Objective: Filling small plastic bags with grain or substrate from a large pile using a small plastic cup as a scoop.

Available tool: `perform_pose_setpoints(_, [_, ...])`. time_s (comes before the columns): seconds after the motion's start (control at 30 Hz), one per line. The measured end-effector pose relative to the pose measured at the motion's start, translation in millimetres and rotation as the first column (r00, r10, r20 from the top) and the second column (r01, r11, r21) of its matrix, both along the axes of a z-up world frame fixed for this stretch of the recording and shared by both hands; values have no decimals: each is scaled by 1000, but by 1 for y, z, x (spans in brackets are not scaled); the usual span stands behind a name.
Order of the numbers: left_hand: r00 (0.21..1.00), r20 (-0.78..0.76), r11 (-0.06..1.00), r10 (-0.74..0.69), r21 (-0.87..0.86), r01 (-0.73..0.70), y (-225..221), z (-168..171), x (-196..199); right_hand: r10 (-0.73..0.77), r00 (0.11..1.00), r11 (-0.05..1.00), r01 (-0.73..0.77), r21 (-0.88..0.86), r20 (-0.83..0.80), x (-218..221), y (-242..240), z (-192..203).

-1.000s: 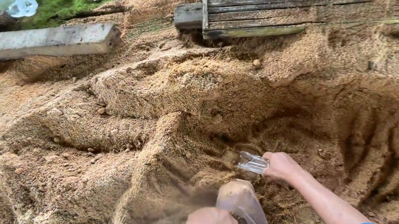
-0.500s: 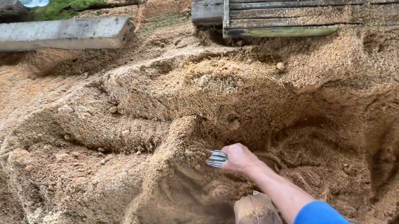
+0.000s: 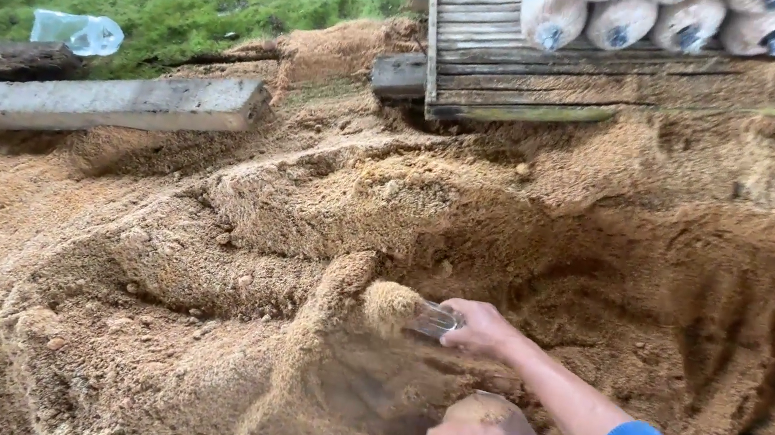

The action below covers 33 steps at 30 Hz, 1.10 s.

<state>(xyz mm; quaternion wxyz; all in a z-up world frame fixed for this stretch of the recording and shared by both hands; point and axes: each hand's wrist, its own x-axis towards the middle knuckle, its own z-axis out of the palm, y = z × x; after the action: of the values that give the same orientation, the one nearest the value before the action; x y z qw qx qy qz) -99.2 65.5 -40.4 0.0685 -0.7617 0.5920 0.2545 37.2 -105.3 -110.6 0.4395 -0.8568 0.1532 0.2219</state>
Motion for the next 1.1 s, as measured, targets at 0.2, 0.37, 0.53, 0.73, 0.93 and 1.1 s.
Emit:
perform_pose_setpoints(0.2, [981,-109,955,159,-236,-181,-18,59,48,-2,991,1000,-1,-28,-131,-43,-44,121])
perform_pose_setpoints(0.37, [942,-173,938,288,250,-241,-31,150,56,-74,967,990,42,-137,-242,-97,-64,235])
perform_pose_setpoints(0.53, [887,-218,908,407,207,-365,-42,144,62,-89,951,978,28,-205,-296,-154,-90,272])
perform_pose_setpoints(0.73, [885,-227,912,406,164,-376,-56,150,63,-191,917,982,177,-73,-350,-202,-97,281])
perform_pose_setpoints(0.93, [876,-226,903,427,158,-399,-58,147,65,-199,924,980,185,-75,-326,-217,-103,281])
perform_pose_setpoints(1.1, [866,-233,896,443,145,-420,-58,154,68,-127,924,987,83,-136,-362,-216,-94,281])
